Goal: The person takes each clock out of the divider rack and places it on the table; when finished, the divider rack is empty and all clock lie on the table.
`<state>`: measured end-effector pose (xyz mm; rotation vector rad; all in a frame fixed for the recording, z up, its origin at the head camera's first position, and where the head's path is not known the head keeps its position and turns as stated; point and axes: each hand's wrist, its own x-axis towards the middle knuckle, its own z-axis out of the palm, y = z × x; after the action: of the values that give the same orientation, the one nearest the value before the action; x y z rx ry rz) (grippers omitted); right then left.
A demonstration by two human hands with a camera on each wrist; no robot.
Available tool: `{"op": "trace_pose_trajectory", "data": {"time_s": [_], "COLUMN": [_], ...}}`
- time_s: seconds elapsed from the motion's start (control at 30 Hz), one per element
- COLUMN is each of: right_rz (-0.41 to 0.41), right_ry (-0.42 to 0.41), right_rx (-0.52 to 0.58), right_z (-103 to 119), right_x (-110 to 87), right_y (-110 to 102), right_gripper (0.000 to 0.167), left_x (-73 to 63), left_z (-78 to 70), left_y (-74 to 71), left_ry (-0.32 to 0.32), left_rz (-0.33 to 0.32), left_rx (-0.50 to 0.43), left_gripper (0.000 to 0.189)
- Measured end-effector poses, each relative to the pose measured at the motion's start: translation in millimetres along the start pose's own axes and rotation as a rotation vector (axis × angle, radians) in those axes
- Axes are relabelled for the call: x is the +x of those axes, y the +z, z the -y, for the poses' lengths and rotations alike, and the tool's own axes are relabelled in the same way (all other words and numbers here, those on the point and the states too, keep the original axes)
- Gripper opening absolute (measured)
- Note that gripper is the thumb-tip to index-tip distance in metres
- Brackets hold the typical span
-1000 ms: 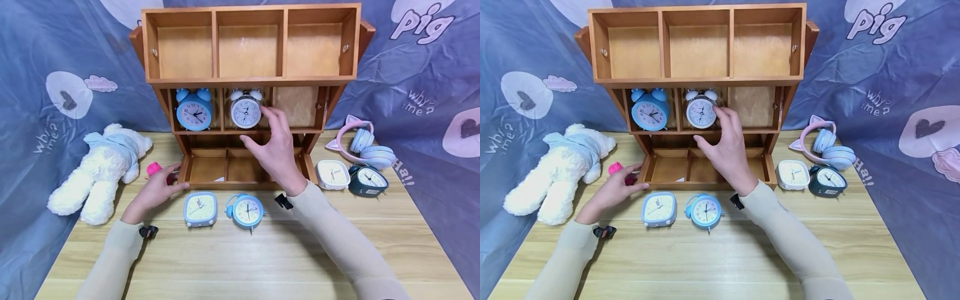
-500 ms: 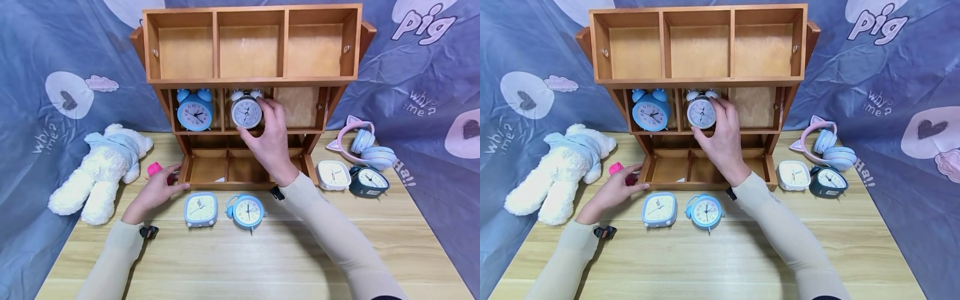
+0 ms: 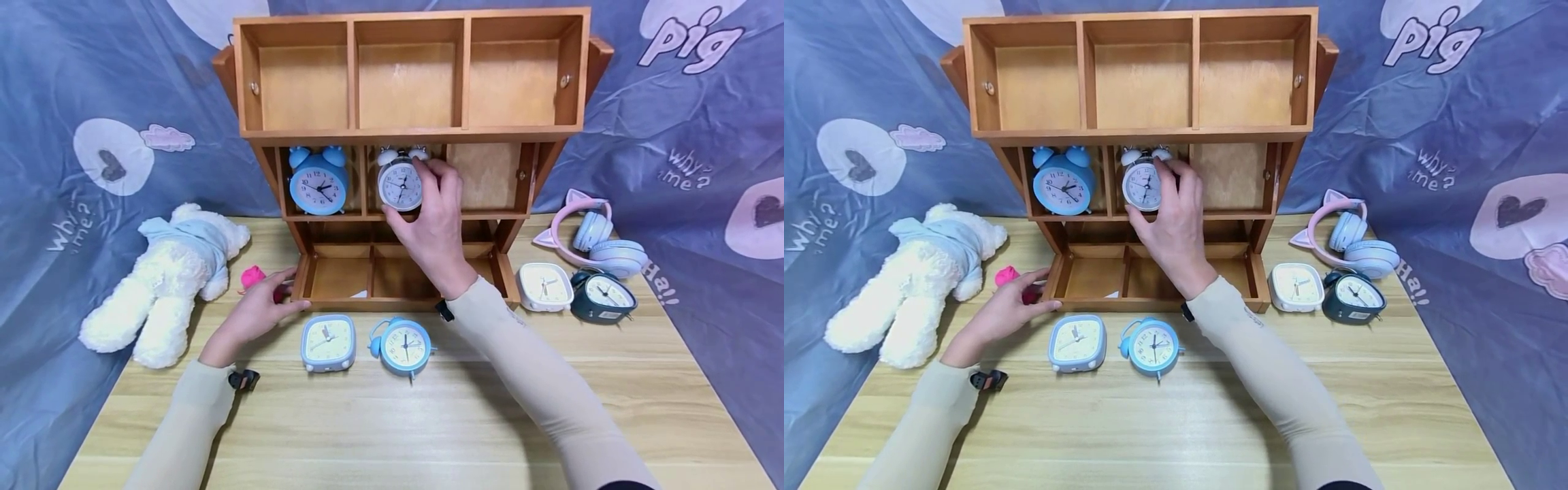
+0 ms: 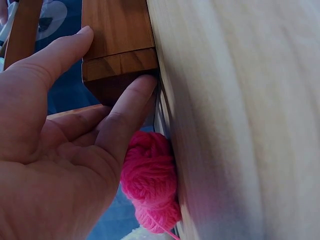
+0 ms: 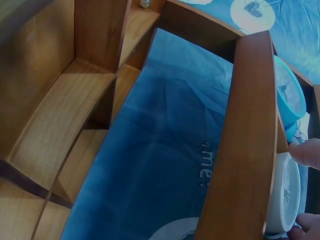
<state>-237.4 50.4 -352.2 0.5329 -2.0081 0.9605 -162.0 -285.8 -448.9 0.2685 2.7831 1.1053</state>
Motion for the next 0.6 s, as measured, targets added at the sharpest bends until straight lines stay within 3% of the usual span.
{"op": "trace_pose_trajectory", "data": {"time_s": [0.6], "right_rz": [-0.016], "right_ry": [-0.011], "right_rx": [-0.091], "right_z": [4], "right_x": [0.6], "right_y": [12], "right_gripper": [0.082], "left_x": [-0.6], "left_z": [-2.3], "left_y": [-0.2], "left_ry": [-0.013], "left_rz": [0.003], "left_rx": [0.008], "left_gripper": [0.087]}}
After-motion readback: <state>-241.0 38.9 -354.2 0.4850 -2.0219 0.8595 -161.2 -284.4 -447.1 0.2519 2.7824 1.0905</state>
